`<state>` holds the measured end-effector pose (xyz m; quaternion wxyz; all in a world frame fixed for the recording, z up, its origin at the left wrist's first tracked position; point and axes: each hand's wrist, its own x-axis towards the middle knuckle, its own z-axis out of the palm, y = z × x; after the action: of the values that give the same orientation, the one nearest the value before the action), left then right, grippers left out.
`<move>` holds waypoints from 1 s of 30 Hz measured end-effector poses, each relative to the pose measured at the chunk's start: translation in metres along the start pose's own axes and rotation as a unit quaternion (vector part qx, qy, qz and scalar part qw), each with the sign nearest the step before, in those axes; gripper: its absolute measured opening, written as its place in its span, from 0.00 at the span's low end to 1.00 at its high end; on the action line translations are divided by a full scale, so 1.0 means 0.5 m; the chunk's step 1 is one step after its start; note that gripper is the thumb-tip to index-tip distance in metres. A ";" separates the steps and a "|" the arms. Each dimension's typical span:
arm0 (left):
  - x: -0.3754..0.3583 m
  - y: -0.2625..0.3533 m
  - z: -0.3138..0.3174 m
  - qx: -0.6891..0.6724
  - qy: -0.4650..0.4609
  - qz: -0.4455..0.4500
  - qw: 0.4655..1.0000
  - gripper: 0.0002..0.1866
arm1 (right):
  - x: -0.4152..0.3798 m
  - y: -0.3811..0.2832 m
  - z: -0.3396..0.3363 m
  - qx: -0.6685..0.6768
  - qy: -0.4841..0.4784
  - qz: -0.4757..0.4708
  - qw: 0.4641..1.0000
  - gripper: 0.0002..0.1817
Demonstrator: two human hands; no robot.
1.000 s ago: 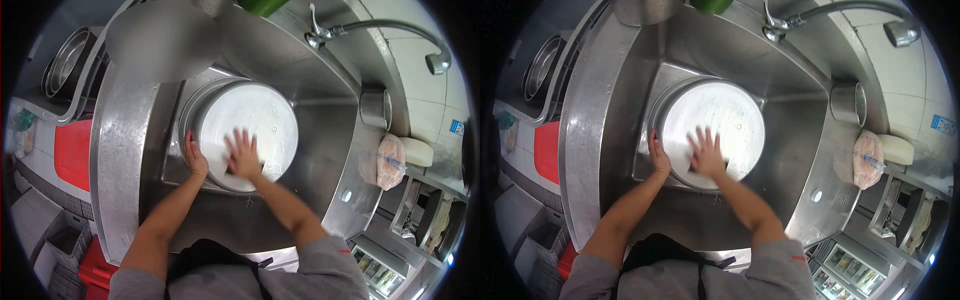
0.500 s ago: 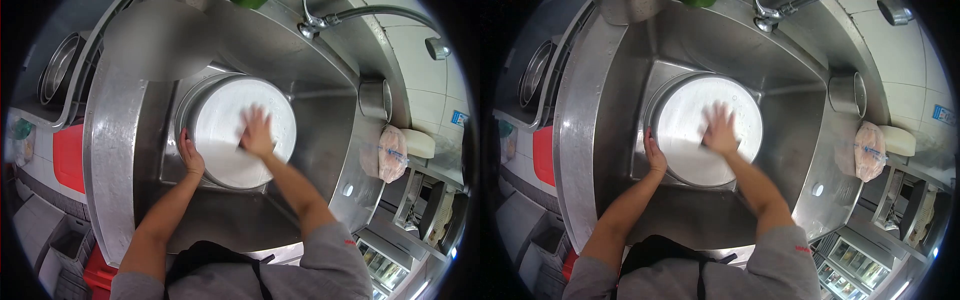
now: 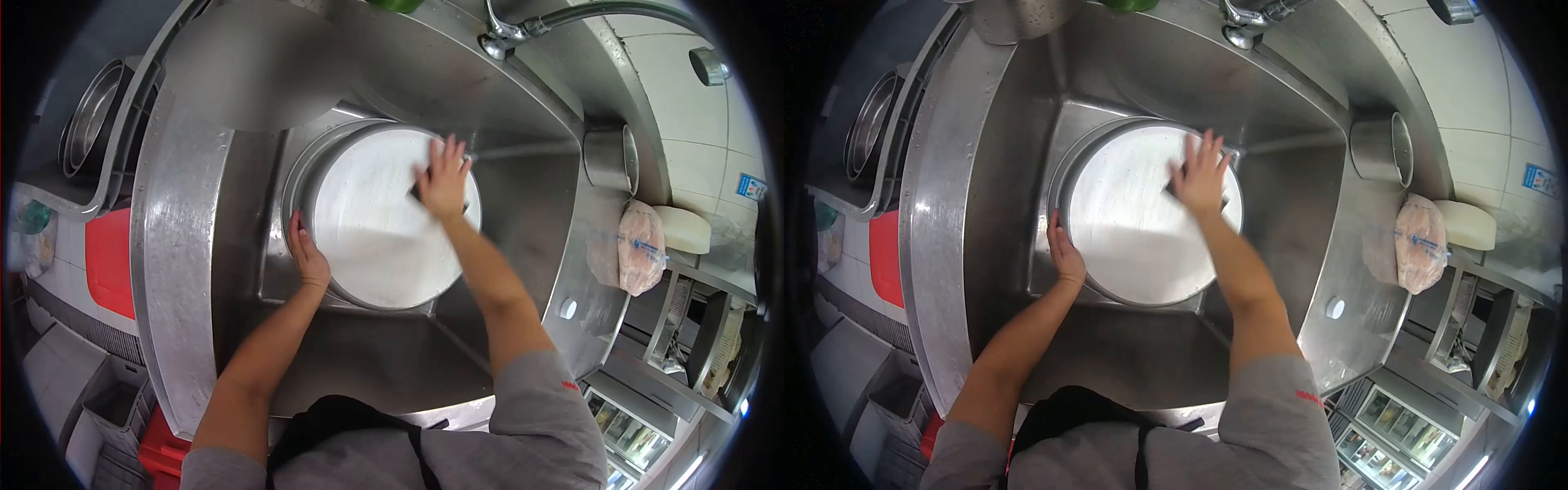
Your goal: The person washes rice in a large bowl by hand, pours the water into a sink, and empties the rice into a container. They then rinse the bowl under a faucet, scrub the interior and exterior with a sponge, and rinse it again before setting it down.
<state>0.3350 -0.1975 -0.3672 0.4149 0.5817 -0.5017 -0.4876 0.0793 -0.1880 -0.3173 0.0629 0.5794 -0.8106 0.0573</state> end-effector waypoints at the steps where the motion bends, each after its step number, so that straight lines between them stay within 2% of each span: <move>1: 0.001 -0.004 0.003 -0.004 -0.001 0.000 1.000 0.21 | 0.053 0.019 -0.004 0.000 0.047 0.033 0.998 0.33; 4: -0.013 -0.019 -0.012 -0.003 -0.007 -0.011 1.000 0.21 | 0.019 0.004 0.007 -0.026 0.048 0.047 0.997 0.35; 5: -0.005 -0.017 0.000 -0.013 -0.002 -0.015 1.000 0.21 | -0.064 -0.025 0.016 -0.048 -0.037 0.014 0.998 0.37; 7: 0.002 -0.018 0.003 -0.032 0.003 -0.020 0.999 0.21 | -0.234 -0.121 -0.051 0.026 -0.190 -0.050 0.980 0.40; 10: -0.003 -0.005 -0.004 0.010 -0.012 0.002 1.000 0.21 | -0.264 -0.130 -0.086 0.077 -0.221 -0.082 0.969 0.39; 11: 0.000 -0.004 -0.003 0.017 -0.016 0.005 1.000 0.21 | -0.218 -0.085 -0.059 0.051 -0.204 -0.112 0.971 0.39; 12: -0.006 -0.007 -0.003 -0.003 -0.012 -0.011 1.000 0.21 | -0.155 -0.032 -0.035 0.038 -0.148 -0.066 0.986 0.38; 13: -0.005 -0.007 -0.002 -0.026 -0.007 -0.022 0.999 0.21 | -0.081 0.012 -0.013 0.008 -0.040 -0.021 0.999 0.35; 14: -0.004 0.008 -0.003 -0.019 -0.011 -0.031 0.999 0.21 | -0.008 0.046 -0.026 0.003 -0.001 0.012 1.000 0.34; 17: -0.005 0.009 -0.006 -0.014 -0.018 -0.031 0.999 0.21 | 0.036 0.076 -0.014 -0.037 0.036 0.041 0.998 0.34; 18: -0.006 0.009 -0.005 -0.020 -0.023 -0.029 0.999 0.21 | -0.019 0.056 -0.012 -0.044 0.054 0.038 0.997 0.36; 19: -0.002 0.003 0.000 -0.031 -0.016 -0.024 0.999 0.21 | -0.101 0.030 -0.010 -0.100 -0.054 0.016 0.993 0.38; 20: -0.003 -0.002 0.000 -0.039 -0.008 -0.027 0.999 0.21 | -0.185 -0.009 -0.024 -0.037 -0.082 -0.021 0.996 0.39; 21: -0.004 -0.002 0.000 -0.043 -0.003 -0.033 0.999 0.21 | -0.249 -0.055 -0.078 0.008 -0.214 -0.034 0.976 0.39; 22: -0.004 -0.003 -0.004 -0.027 -0.011 -0.019 0.999 0.21 | -0.284 -0.077 -0.106 0.081 -0.240 -0.043 0.966 0.39; 23: -0.003 -0.003 -0.006 -0.010 -0.024 -0.003 1.000 0.21 | -0.273 -0.066 -0.098 0.083 -0.243 -0.041 0.966 0.39; 25: 0.000 0.002 -0.006 -0.002 -0.027 -0.001 1.000 0.21 | -0.193 -0.014 -0.058 -0.022 -0.182 -0.102 0.978 0.39; 27: -0.001 0.001 -0.008 0.004 -0.018 0.005 1.000 0.21 | -0.049 0.066 -0.013 -0.021 0.001 -0.033 0.999 0.38; 29: -0.001 -0.003 -0.005 -0.009 -0.023 -0.017 1.000 0.21 | 0.056 0.091 -0.018 -0.008 0.025 0.023 0.999 0.37; 30: -0.002 0.003 -0.008 -0.012 -0.027 -0.017 0.999 0.21 | 0.034 0.082 -0.015 -0.008 0.024 0.024 0.999 0.37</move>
<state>0.3384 -0.1967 -0.3647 0.3994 0.5720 -0.4969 -0.5161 0.0354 -0.1891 -0.3076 0.0859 0.5579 -0.8228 0.0664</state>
